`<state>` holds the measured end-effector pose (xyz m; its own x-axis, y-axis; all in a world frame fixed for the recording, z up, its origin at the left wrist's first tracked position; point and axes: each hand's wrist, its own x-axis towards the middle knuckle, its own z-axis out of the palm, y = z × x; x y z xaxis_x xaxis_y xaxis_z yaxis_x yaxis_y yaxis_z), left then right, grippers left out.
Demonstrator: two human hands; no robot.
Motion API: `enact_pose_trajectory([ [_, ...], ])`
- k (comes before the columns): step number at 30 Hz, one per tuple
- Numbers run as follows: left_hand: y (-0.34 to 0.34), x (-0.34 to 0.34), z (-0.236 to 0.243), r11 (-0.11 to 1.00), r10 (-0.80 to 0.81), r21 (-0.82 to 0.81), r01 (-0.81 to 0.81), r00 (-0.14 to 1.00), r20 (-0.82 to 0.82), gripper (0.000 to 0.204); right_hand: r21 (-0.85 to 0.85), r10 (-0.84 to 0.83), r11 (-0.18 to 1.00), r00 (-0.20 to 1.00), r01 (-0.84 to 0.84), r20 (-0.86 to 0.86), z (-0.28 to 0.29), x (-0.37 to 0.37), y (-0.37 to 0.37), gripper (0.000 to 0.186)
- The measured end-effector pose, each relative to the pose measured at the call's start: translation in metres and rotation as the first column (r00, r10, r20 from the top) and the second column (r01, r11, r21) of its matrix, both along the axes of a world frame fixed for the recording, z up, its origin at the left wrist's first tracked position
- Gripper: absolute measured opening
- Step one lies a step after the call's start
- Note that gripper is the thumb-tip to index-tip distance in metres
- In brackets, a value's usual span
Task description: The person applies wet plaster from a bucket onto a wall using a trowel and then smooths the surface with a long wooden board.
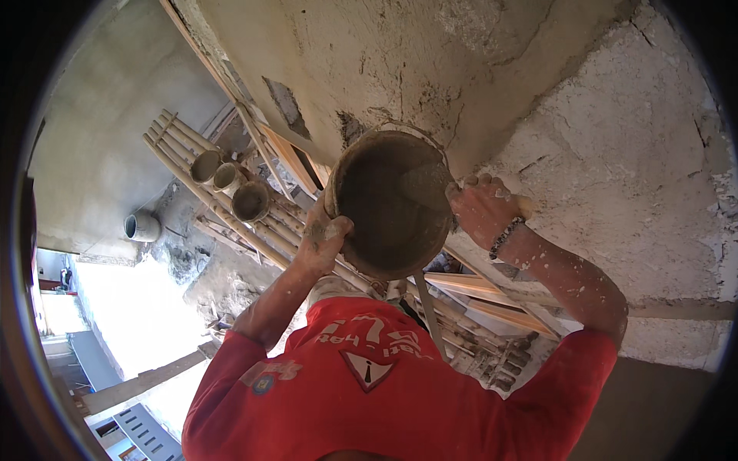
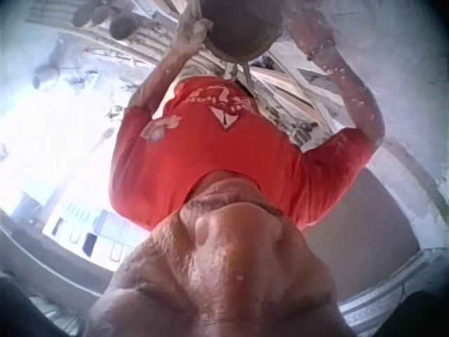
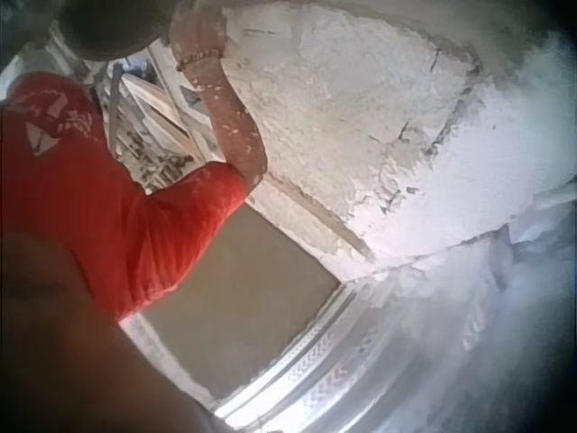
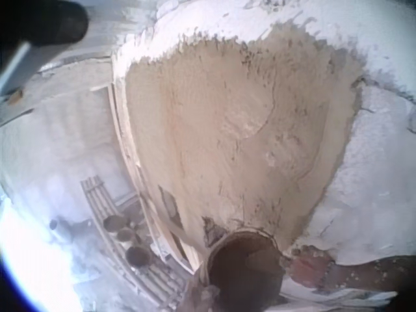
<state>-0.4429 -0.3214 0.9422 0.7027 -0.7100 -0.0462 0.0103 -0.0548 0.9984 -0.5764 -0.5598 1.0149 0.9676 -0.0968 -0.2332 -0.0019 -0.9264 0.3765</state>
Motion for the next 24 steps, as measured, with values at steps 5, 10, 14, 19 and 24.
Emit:
enact_pose_trajectory([
  [5,-0.022,-0.004,0.005,0.987,-0.051,-0.151,0.047,0.998,-0.022,0.068,0.431,-0.157,0.885,0.984,0.177,-0.081,-0.051,-0.022,-0.003,0.028],
  [10,-0.021,-0.001,0.008,0.991,-0.034,-0.129,0.037,0.999,0.023,0.062,0.659,-0.185,0.751,0.97,0.037,0.156,-0.069,-0.033,0.006,0.029],
  [14,-0.017,0.0,0.023,0.999,-0.037,-0.035,0.034,0.994,-0.106,0.059,0.725,-0.281,0.689,0.925,0.008,0.256,-0.068,-0.048,-0.005,0.031],
  [19,-0.022,0.0,0.016,0.982,0.025,-0.182,-0.049,0.991,-0.13,0.051,0.626,-0.273,0.778,0.927,0.056,0.257,-0.03,-0.044,-0.016,0.032],
  [24,-0.017,0.004,-0.003,0.967,0.008,-0.25,-0.058,0.98,-0.199,0.053,0.635,-0.284,0.766,0.939,0.101,0.193,0.045,-0.031,-0.026,0.036],
])
